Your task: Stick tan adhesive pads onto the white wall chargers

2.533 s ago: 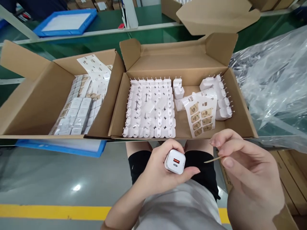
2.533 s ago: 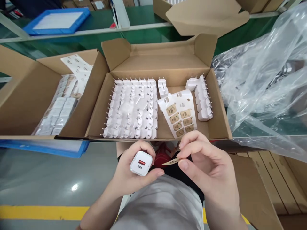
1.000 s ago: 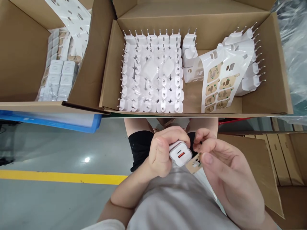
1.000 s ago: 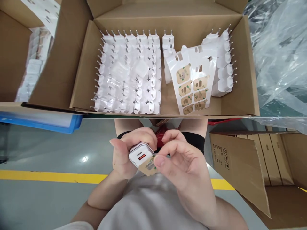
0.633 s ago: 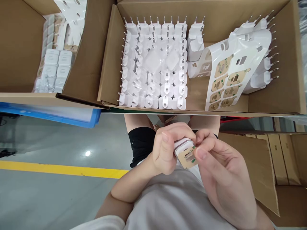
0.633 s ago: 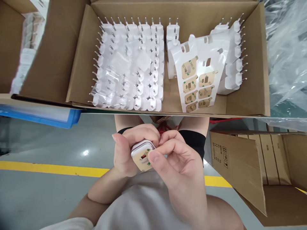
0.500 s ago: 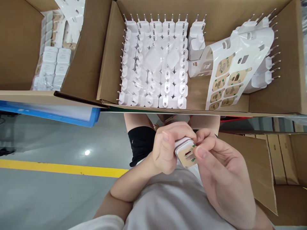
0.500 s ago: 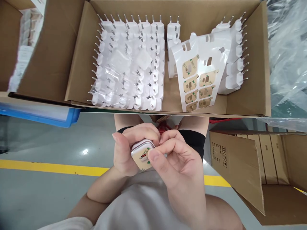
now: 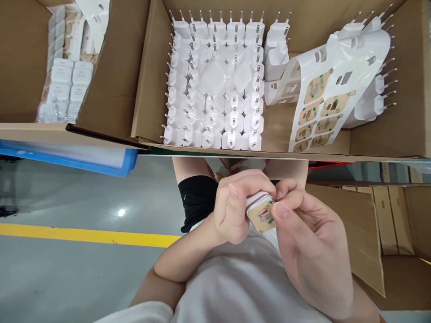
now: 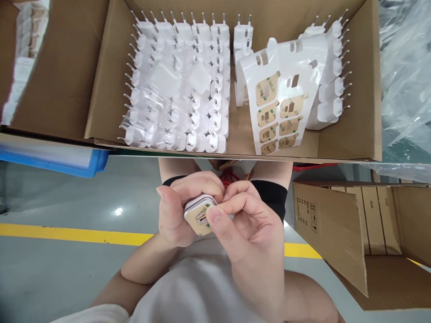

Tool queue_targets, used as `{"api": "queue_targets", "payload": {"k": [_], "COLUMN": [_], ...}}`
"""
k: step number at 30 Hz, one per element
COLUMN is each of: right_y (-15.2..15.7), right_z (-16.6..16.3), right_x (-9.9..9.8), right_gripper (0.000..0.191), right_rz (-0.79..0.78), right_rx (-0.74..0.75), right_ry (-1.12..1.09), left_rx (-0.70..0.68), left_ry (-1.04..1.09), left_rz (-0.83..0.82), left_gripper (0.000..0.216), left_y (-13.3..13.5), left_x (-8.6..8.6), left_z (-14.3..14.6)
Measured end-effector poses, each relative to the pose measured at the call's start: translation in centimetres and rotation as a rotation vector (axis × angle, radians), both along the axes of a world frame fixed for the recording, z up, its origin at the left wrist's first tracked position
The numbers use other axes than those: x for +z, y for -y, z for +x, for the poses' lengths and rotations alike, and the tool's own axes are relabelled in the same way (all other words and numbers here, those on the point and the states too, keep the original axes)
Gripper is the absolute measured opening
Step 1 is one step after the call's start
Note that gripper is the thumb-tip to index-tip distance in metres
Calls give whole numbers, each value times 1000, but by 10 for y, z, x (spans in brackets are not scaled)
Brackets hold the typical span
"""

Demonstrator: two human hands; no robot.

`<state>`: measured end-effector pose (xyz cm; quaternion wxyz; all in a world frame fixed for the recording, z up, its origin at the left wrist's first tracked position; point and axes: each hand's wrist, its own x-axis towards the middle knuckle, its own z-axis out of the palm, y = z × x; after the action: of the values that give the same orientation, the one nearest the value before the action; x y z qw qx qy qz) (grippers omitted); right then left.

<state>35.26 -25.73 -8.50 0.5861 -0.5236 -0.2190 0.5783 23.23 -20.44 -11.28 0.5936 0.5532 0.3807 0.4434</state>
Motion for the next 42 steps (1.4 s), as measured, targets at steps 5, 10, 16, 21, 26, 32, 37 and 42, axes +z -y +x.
{"api": "queue_targets", "payload": {"k": [5, 10, 16, 21, 26, 32, 37, 42], "right_y": [1, 0, 1, 1, 0, 1, 3, 3], "right_z": [2, 4, 6, 4, 2, 2, 2, 2], "right_x": [2, 6, 9, 7, 5, 4, 5, 4], "right_gripper": [21, 22, 22, 22, 20, 19, 21, 21], "right_rz": [-13, -61, -74, -49, -27, -19, -21, -9], "right_rx": [36, 47, 62, 35, 11, 1, 3, 4], "right_ry": [-36, -92, -125, -86, -48, -48, -38, -10], "left_rx": [-3, -57, -60, -61, -68, -58, -52, -52], "left_ry": [39, 71, 114, 109, 83, 90, 78, 81], "left_rz": [30, 173, 183, 203, 194, 182, 173, 183], "left_gripper": [78, 80, 77, 77, 78, 78, 78, 77], "left_y": [-1, -4, -4, -3, -4, -3, -2, -1], "left_x": [-1, -8, -10, -11, -10, -10, -10, -9], "left_z": [0, 2, 2, 3, 2, 3, 4, 4]}}
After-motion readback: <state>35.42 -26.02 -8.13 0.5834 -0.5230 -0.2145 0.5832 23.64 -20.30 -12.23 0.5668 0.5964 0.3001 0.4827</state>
